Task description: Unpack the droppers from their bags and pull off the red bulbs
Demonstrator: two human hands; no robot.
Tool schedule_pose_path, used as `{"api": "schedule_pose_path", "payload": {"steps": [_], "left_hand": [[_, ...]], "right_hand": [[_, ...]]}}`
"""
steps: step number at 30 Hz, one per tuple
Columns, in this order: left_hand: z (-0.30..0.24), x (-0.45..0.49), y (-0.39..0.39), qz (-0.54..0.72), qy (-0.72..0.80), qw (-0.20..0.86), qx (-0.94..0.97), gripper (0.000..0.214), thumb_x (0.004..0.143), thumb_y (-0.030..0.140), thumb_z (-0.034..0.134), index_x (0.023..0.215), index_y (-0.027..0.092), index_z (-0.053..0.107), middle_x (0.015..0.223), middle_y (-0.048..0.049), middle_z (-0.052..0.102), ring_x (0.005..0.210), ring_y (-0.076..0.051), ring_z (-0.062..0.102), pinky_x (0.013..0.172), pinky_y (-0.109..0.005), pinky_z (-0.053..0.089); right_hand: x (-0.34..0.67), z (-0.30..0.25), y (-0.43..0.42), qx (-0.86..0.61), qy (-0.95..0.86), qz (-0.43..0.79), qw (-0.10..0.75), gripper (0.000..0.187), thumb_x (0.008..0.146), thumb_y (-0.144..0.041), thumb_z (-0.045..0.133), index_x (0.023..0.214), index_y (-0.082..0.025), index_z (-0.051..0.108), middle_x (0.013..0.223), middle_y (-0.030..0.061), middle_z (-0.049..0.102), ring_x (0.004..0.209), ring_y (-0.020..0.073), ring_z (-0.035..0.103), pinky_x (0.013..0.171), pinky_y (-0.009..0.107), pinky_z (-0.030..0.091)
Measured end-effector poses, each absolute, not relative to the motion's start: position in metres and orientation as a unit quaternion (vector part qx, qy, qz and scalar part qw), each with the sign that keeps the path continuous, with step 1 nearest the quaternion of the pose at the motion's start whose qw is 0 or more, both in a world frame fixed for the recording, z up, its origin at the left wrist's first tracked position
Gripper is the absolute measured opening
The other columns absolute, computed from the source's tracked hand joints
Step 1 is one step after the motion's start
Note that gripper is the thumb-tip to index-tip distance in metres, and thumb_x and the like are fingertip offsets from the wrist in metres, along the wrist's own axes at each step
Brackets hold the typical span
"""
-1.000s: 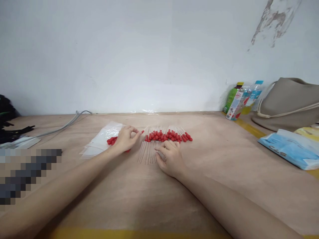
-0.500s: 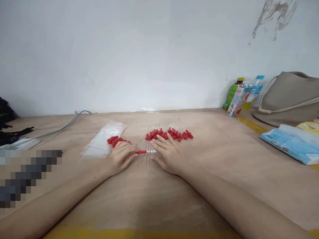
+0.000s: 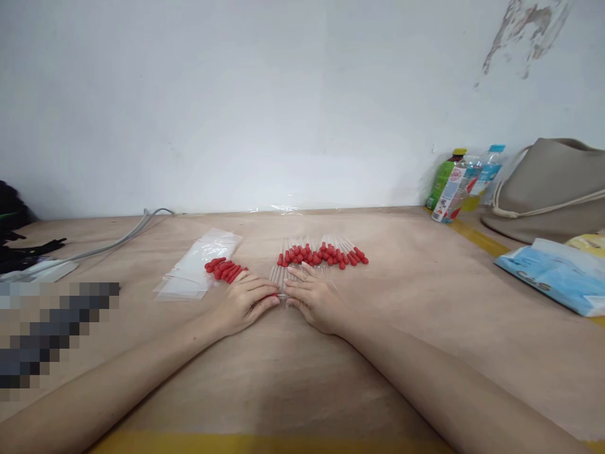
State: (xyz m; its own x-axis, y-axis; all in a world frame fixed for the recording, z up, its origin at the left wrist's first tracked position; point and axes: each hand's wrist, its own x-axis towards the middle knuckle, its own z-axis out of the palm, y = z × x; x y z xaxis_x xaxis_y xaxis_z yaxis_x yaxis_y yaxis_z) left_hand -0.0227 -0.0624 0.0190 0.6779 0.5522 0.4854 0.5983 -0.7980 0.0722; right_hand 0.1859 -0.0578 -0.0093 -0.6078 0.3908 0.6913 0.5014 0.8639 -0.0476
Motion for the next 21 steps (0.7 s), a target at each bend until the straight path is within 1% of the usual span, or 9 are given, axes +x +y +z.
{"api": "schedule_pose_path", "payload": {"steps": [3,6,12,17,21], "left_hand": [[0.0164,-0.0210,-0.0617,-0.263,-0.315,0.051,-0.910,0.022,0.087,0.032,0.043,0.087,0.020,0.061,0.087,-0.0029,0.067,0.080,-0.015,0.058,0.072,-0.031,0.036],[0.0157,-0.0219,-0.0625,-0.286,-0.302,0.054,-0.908,0.019,0.087,0.031,0.045,0.087,0.019,0.060,0.086,-0.0034,0.067,0.079,-0.015,0.059,0.072,-0.031,0.037],[0.0181,-0.0222,-0.0665,-0.275,-0.280,0.065,-0.917,0.018,0.087,0.026,0.043,0.087,0.018,0.059,0.087,-0.0035,0.067,0.082,-0.015,0.060,0.078,-0.032,0.035],[0.0199,-0.0240,-0.0674,-0.272,-0.268,0.067,-0.922,0.018,0.087,0.025,0.043,0.085,0.018,0.059,0.092,-0.0038,0.067,0.089,-0.015,0.059,0.081,-0.032,0.035],[0.0201,-0.0259,-0.0670,-0.277,-0.265,0.069,-0.921,0.018,0.087,0.025,0.043,0.085,0.018,0.060,0.089,-0.0035,0.067,0.093,-0.015,0.058,0.081,-0.031,0.035]], "right_hand": [[0.1847,-0.0097,-0.0579,-0.252,-0.892,-0.070,0.368,0.026,0.085,-0.024,0.047,0.109,-0.020,0.058,0.110,0.0058,0.062,0.118,0.0209,0.044,0.101,0.048,0.033],[0.1827,-0.0092,-0.0585,-0.247,-0.893,-0.056,0.373,0.026,0.086,-0.025,0.046,0.109,-0.019,0.057,0.108,0.0063,0.063,0.116,0.0204,0.047,0.101,0.047,0.035],[0.1797,-0.0049,-0.0628,-0.197,-0.892,-0.046,0.405,0.019,0.086,-0.017,0.044,0.095,-0.015,0.060,0.091,0.0072,0.068,0.105,0.0173,0.056,0.101,0.042,0.037],[0.1819,-0.0045,-0.0643,-0.187,-0.900,-0.046,0.392,0.019,0.087,-0.016,0.042,0.096,-0.016,0.059,0.090,0.0069,0.067,0.110,0.0174,0.052,0.101,0.042,0.037],[0.1842,-0.0085,-0.0630,-0.176,-0.897,-0.064,0.402,0.020,0.086,-0.014,0.043,0.099,-0.017,0.058,0.093,0.0067,0.066,0.112,0.0180,0.050,0.100,0.041,0.039]]}}
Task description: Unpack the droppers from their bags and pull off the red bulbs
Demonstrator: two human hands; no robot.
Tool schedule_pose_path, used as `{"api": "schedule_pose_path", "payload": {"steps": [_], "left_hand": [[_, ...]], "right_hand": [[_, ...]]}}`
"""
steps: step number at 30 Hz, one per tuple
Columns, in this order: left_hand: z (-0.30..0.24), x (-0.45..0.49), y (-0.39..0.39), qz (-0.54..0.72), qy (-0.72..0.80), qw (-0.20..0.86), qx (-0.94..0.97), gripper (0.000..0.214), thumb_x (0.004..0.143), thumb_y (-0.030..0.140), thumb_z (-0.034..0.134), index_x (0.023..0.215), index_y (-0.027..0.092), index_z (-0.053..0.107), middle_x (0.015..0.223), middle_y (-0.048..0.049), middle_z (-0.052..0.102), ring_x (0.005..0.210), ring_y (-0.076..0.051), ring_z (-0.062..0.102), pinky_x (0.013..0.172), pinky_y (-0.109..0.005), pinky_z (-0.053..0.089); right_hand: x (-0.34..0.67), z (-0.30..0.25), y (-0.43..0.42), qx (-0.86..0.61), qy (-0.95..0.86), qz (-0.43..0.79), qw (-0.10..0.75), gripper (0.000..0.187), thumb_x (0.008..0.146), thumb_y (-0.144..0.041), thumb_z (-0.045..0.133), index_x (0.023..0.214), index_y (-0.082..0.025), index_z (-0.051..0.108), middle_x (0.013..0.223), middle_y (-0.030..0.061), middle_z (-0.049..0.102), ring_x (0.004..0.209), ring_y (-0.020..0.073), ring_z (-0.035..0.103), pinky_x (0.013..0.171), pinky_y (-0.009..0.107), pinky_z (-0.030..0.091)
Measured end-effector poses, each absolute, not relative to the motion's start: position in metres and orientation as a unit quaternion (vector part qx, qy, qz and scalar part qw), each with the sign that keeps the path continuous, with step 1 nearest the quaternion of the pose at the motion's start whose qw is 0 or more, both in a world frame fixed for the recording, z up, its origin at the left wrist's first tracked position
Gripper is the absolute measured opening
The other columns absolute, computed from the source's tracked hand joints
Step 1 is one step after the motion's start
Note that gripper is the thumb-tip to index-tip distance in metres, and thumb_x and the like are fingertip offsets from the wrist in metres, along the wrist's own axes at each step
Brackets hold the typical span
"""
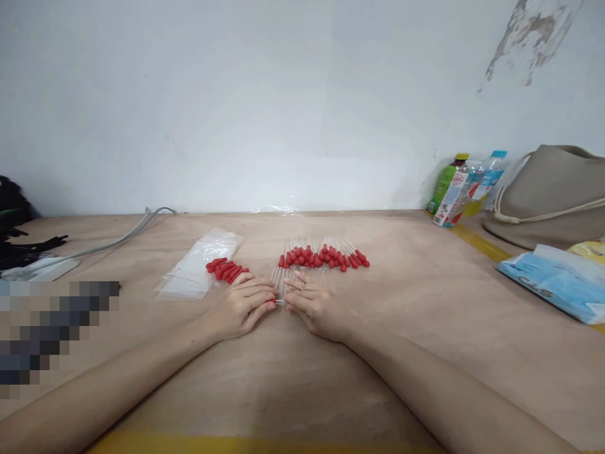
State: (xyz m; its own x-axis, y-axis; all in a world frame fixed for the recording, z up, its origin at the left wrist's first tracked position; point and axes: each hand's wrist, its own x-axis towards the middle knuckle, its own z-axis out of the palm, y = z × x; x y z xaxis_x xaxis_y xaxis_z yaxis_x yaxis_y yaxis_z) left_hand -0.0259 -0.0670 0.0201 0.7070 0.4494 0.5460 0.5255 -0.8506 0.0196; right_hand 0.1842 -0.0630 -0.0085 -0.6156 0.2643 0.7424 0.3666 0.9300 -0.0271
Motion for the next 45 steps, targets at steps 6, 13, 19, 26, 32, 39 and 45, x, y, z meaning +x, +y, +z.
{"api": "schedule_pose_path", "payload": {"steps": [6,13,19,26,32,39,45], "left_hand": [[0.017,-0.032,-0.068,-0.276,-0.253,0.087,-0.923,0.019,0.087,0.028,0.044,0.089,0.019,0.061,0.091,-0.0046,0.067,0.096,-0.017,0.057,0.084,-0.033,0.035],[0.019,-0.057,-0.057,-0.357,-0.303,0.107,-0.877,0.013,0.083,0.027,0.052,0.088,0.021,0.062,0.086,-0.0040,0.064,0.081,-0.016,0.055,0.074,-0.031,0.042],[0.043,-0.072,-0.040,-0.440,-0.442,0.055,-0.780,0.024,0.086,0.027,0.041,0.101,0.021,0.060,0.088,-0.0045,0.053,0.080,-0.015,0.055,0.071,-0.030,0.046],[0.035,-0.122,0.002,-0.503,-0.571,-0.039,-0.648,0.035,0.074,0.039,0.052,0.101,0.017,0.052,0.079,-0.0019,0.057,0.068,-0.014,0.055,0.062,-0.027,0.047],[0.028,-0.136,0.008,-0.432,-0.599,-0.074,-0.670,0.030,0.071,0.045,0.054,0.085,0.018,0.056,0.074,-0.0007,0.060,0.062,-0.013,0.054,0.053,-0.023,0.040],[0.025,-0.138,0.009,-0.381,-0.611,-0.086,-0.689,0.032,0.073,0.048,0.050,0.080,0.017,0.057,0.072,-0.0005,0.062,0.064,-0.013,0.056,0.058,-0.023,0.040],[0.025,-0.141,0.008,-0.348,-0.625,-0.065,-0.696,0.040,0.081,0.051,0.037,0.078,0.017,0.059,0.075,-0.0013,0.063,0.071,-0.017,0.057,0.065,-0.025,0.040]], "right_hand": [[0.190,-0.012,-0.067,-0.171,-0.892,-0.069,0.413,0.026,0.084,-0.011,0.043,0.106,-0.019,0.056,0.095,0.0051,0.066,0.111,0.0186,0.052,0.101,0.044,0.038],[0.204,-0.003,-0.066,-0.299,-0.844,-0.093,0.436,0.018,0.084,-0.021,0.049,0.094,-0.021,0.064,0.071,0.0028,0.064,0.077,0.0162,0.059,0.077,0.036,0.047],[0.191,0.003,-0.065,-0.403,-0.808,-0.106,0.416,0.023,0.084,-0.021,0.046,0.096,-0.019,0.064,0.069,0.0034,0.063,0.068,0.0148,0.052,0.068,0.031,0.037],[0.165,0.013,-0.053,-0.405,-0.797,-0.114,0.433,0.019,0.081,-0.018,0.047,0.085,-0.018,0.065,0.065,0.0023,0.062,0.066,0.0148,0.053,0.067,0.030,0.034],[0.143,0.011,-0.048,-0.400,-0.831,-0.200,0.331,0.015,0.077,-0.014,0.049,0.068,-0.016,0.061,0.064,0.0048,0.059,0.068,0.0166,0.049,0.067,0.032,0.029],[0.133,0.006,-0.056,-0.426,-0.844,-0.114,0.306,0.019,0.078,-0.028,0.053,0.065,-0.016,0.059,0.067,0.0032,0.058,0.072,0.0154,0.047,0.075,0.035,0.025],[0.133,0.010,-0.061,-0.429,-0.852,-0.070,0.293,0.037,0.073,-0.052,0.054,0.070,-0.016,0.062,0.077,0.0057,0.058,0.080,0.0182,0.046,0.081,0.039,0.024]]}}
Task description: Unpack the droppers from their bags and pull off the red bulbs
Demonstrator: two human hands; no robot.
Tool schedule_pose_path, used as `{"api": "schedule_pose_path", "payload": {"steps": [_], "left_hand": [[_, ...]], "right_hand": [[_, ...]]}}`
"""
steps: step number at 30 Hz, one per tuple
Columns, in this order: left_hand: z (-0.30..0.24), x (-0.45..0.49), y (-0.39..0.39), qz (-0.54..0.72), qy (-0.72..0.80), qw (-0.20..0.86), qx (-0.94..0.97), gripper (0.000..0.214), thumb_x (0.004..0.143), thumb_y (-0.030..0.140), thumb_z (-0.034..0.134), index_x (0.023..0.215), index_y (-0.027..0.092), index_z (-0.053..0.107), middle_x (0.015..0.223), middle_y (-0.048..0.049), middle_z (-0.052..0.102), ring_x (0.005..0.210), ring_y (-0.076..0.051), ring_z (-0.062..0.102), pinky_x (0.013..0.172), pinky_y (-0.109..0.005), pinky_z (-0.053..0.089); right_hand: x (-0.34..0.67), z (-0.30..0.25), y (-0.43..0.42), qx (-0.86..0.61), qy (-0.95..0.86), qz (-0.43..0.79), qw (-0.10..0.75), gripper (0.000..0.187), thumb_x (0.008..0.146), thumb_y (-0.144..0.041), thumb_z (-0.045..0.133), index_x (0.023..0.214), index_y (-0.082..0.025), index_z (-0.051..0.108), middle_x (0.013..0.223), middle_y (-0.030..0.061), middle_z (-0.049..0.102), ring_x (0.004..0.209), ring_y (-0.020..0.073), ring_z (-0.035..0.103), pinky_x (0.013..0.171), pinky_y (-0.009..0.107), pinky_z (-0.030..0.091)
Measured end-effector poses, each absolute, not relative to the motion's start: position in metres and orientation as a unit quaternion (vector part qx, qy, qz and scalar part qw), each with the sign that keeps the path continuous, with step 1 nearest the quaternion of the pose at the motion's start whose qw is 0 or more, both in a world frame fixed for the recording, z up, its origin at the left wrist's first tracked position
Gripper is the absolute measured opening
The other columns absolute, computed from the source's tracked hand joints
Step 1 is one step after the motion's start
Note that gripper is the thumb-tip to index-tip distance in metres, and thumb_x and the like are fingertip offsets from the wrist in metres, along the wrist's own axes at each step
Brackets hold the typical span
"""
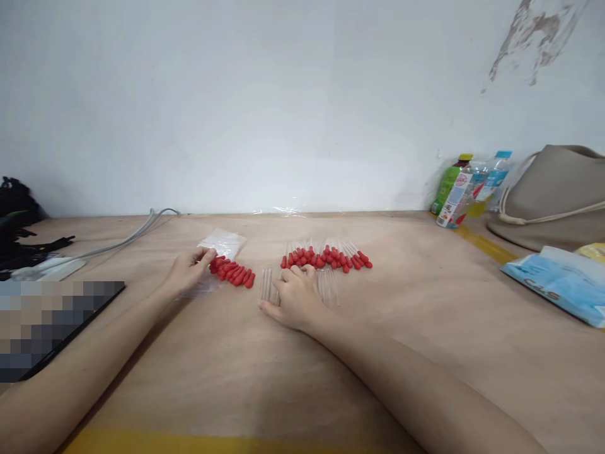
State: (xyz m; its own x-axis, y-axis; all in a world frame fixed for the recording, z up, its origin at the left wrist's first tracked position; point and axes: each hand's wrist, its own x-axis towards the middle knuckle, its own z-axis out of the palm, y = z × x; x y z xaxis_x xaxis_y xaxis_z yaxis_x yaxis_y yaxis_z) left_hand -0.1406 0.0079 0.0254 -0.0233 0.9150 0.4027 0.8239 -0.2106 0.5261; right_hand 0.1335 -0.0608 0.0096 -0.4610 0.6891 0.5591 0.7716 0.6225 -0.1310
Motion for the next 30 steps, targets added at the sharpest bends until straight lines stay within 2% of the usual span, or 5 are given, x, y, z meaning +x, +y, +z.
{"api": "schedule_pose_path", "payload": {"steps": [7,14,21,26,30], "left_hand": [[0.025,-0.141,0.009,0.324,0.645,0.037,0.692,0.048,0.083,0.050,0.029,0.087,0.015,0.061,0.084,-0.0047,0.065,0.074,-0.019,0.057,0.067,-0.026,0.041],[0.028,-0.135,0.001,0.296,0.648,-0.026,0.702,0.042,0.086,0.044,0.028,0.088,0.017,0.060,0.082,-0.0047,0.064,0.074,-0.019,0.057,0.064,-0.027,0.040],[0.044,-0.106,-0.009,0.340,0.547,-0.158,0.749,0.031,0.086,0.034,0.033,0.084,0.017,0.059,0.089,-0.0067,0.061,0.089,-0.021,0.053,0.081,-0.032,0.038],[0.054,-0.047,-0.012,0.251,0.532,-0.119,0.800,0.018,0.076,0.031,0.047,0.075,0.019,0.061,0.086,-0.0051,0.060,0.088,-0.023,0.051,0.082,-0.036,0.038],[0.060,-0.008,-0.003,0.136,0.588,-0.027,0.797,0.023,0.068,0.041,0.053,0.071,0.022,0.066,0.096,-0.0066,0.060,0.101,-0.026,0.048,0.090,-0.041,0.033]], "right_hand": [[0.134,0.010,-0.062,-0.426,-0.852,-0.066,0.297,0.046,0.073,-0.060,0.049,0.071,-0.016,0.062,0.076,0.0053,0.056,0.079,0.0177,0.046,0.080,0.038,0.023],[0.152,0.012,-0.063,-0.440,-0.817,-0.098,0.360,0.030,0.079,-0.045,0.052,0.082,-0.018,0.065,0.074,0.0040,0.059,0.074,0.0156,0.048,0.078,0.035,0.023],[0.193,0.006,-0.073,-0.418,-0.806,-0.146,0.393,0.020,0.080,-0.033,0.053,0.075,-0.018,0.066,0.067,0.0024,0.059,0.067,0.0136,0.047,0.075,0.033,0.024],[0.200,-0.001,-0.073,-0.417,-0.790,-0.155,0.422,0.016,0.079,-0.028,0.053,0.075,-0.018,0.066,0.062,0.0006,0.056,0.062,0.0118,0.046,0.074,0.033,0.025],[0.201,-0.002,-0.072,-0.415,-0.794,-0.164,0.413,0.016,0.079,-0.028,0.053,0.074,-0.019,0.066,0.062,0.0003,0.056,0.063,0.0117,0.045,0.074,0.033,0.026]]}}
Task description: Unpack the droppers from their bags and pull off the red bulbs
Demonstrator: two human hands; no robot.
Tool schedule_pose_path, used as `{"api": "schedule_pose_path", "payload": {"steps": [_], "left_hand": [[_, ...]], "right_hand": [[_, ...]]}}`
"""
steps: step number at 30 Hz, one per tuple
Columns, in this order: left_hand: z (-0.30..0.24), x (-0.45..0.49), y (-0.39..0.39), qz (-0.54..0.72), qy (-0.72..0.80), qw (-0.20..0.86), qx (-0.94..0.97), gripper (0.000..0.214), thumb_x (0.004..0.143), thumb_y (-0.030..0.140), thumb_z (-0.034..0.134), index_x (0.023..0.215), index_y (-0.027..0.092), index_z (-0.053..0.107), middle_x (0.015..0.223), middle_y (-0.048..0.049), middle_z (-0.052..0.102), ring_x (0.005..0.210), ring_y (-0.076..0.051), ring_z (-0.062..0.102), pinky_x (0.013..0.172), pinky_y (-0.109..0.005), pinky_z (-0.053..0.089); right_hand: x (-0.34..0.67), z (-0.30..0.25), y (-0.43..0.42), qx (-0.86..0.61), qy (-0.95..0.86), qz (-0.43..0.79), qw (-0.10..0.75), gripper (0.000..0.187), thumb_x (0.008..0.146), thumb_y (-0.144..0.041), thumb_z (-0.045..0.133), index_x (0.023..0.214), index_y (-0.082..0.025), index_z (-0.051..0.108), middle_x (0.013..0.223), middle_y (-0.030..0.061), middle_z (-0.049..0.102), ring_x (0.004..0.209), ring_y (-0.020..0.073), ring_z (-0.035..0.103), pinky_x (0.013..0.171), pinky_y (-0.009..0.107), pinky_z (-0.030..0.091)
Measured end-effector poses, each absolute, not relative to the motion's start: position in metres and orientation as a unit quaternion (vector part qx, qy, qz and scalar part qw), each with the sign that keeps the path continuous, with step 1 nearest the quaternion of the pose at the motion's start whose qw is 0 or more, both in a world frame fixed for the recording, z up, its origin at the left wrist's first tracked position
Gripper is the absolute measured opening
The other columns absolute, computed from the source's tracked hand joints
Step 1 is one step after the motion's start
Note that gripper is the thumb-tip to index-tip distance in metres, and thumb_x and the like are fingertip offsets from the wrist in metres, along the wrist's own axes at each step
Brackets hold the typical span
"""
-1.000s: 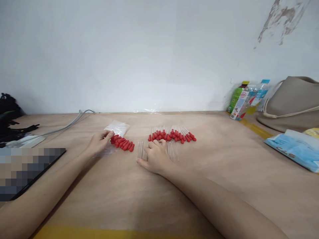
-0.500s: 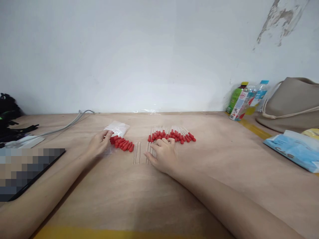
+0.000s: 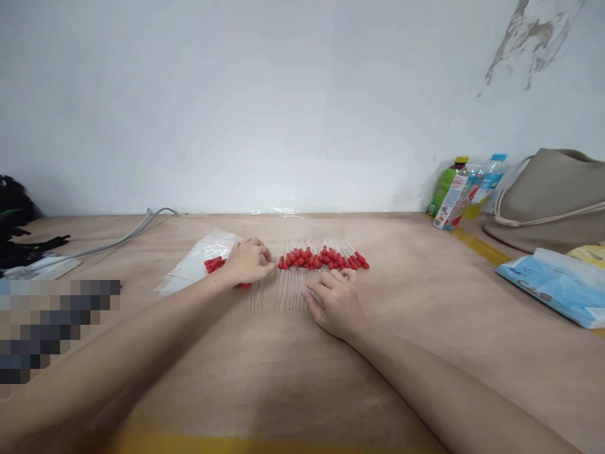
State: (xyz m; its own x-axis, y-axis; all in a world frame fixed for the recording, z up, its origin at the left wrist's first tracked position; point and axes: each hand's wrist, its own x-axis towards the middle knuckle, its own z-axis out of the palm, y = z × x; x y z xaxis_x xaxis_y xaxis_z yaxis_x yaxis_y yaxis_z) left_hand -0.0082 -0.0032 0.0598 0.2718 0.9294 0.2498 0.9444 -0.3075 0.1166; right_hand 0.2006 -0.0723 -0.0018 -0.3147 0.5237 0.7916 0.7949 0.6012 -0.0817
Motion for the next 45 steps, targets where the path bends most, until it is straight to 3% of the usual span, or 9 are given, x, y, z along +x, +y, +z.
{"api": "schedule_pose_path", "payload": {"steps": [7,13,19,23,27,30,36,40,45], "left_hand": [[0.069,0.009,0.011,-0.065,-0.652,-0.078,-0.752,0.026,0.064,0.043,0.055,0.067,0.021,0.069,0.065,-0.0061,0.064,0.072,-0.024,0.060,0.065,-0.030,0.043],[0.071,0.001,0.008,-0.104,-0.667,-0.064,-0.735,0.028,0.068,0.041,0.050,0.065,0.017,0.064,0.061,-0.0059,0.062,0.061,-0.020,0.059,0.055,-0.027,0.041],[0.059,-0.037,-0.029,-0.242,-0.498,0.071,-0.830,0.009,0.066,0.022,0.049,0.070,0.017,0.055,0.070,-0.0033,0.060,0.065,-0.016,0.056,0.058,-0.025,0.042],[0.032,-0.052,-0.054,-0.276,-0.367,0.100,-0.882,0.011,0.069,0.017,0.046,0.078,0.016,0.053,0.077,-0.0042,0.061,0.066,-0.014,0.057,0.061,-0.025,0.046],[0.009,-0.054,-0.060,-0.333,-0.311,0.126,-0.881,0.016,0.072,0.017,0.049,0.088,0.018,0.053,0.095,-0.0053,0.062,0.077,-0.014,0.061,0.068,-0.024,0.049],[0.003,-0.051,-0.059,-0.348,-0.303,0.119,-0.879,0.015,0.073,0.017,0.051,0.088,0.019,0.054,0.096,-0.0037,0.063,0.076,-0.013,0.062,0.071,-0.022,0.051],[0.010,-0.043,-0.064,-0.380,-0.270,0.102,-0.879,0.018,0.075,0.016,0.052,0.093,0.018,0.055,0.095,-0.0044,0.063,0.084,-0.012,0.061,0.075,-0.022,0.050],[0.015,-0.034,-0.066,-0.362,-0.277,0.092,-0.885,0.036,0.075,0.028,0.058,0.108,0.016,0.053,0.102,-0.0090,0.062,0.096,-0.019,0.057,0.083,-0.032,0.047],[0.016,-0.024,-0.063,-0.339,-0.260,0.091,-0.900,0.016,0.081,0.029,0.054,0.091,0.019,0.061,0.089,-0.0047,0.067,0.089,-0.018,0.058,0.081,-0.034,0.045]], "right_hand": [[0.202,-0.002,-0.072,-0.422,-0.792,-0.164,0.410,0.015,0.079,-0.026,0.053,0.075,-0.019,0.065,0.061,0.0000,0.056,0.062,0.0115,0.044,0.074,0.033,0.026],[0.201,-0.002,-0.072,-0.421,-0.790,-0.166,0.414,0.013,0.078,-0.025,0.053,0.078,-0.020,0.065,0.065,0.0009,0.057,0.064,0.0132,0.046,0.073,0.035,0.030],[0.200,0.000,-0.071,-0.381,-0.788,-0.146,0.462,0.038,0.079,-0.021,0.051,0.115,-0.012,0.052,0.104,0.0129,0.055,0.098,0.0214,0.051,0.082,0.036,0.042],[0.197,0.003,-0.072,-0.337,-0.823,-0.155,0.431,0.050,0.080,-0.024,0.050,0.128,-0.016,0.040,0.125,0.0127,0.047,0.118,0.0240,0.041,0.099,0.043,0.034],[0.195,0.004,-0.071,-0.310,-0.861,-0.150,0.374,0.047,0.082,-0.031,0.049,0.126,-0.018,0.043,0.125,0.0094,0.051,0.121,0.0241,0.039,0.103,0.048,0.027],[0.195,0.003,-0.070,-0.302,-0.872,-0.136,0.360,0.041,0.082,-0.034,0.051,0.120,-0.019,0.050,0.118,0.0082,0.056,0.119,0.0235,0.042,0.105,0.050,0.024],[0.191,-0.001,-0.068,-0.291,-0.874,-0.112,0.371,0.018,0.085,-0.022,0.048,0.094,-0.018,0.063,0.094,0.0025,0.068,0.110,0.0209,0.051,0.106,0.051,0.019],[0.189,-0.003,-0.067,-0.267,-0.875,-0.107,0.389,0.017,0.085,-0.018,0.047,0.091,-0.018,0.063,0.092,0.0028,0.068,0.108,0.0199,0.053,0.105,0.050,0.024],[0.188,-0.005,-0.066,-0.242,-0.877,-0.096,0.405,0.019,0.085,-0.020,0.048,0.097,-0.018,0.062,0.100,0.0051,0.066,0.108,0.0195,0.054,0.100,0.044,0.036]]}}
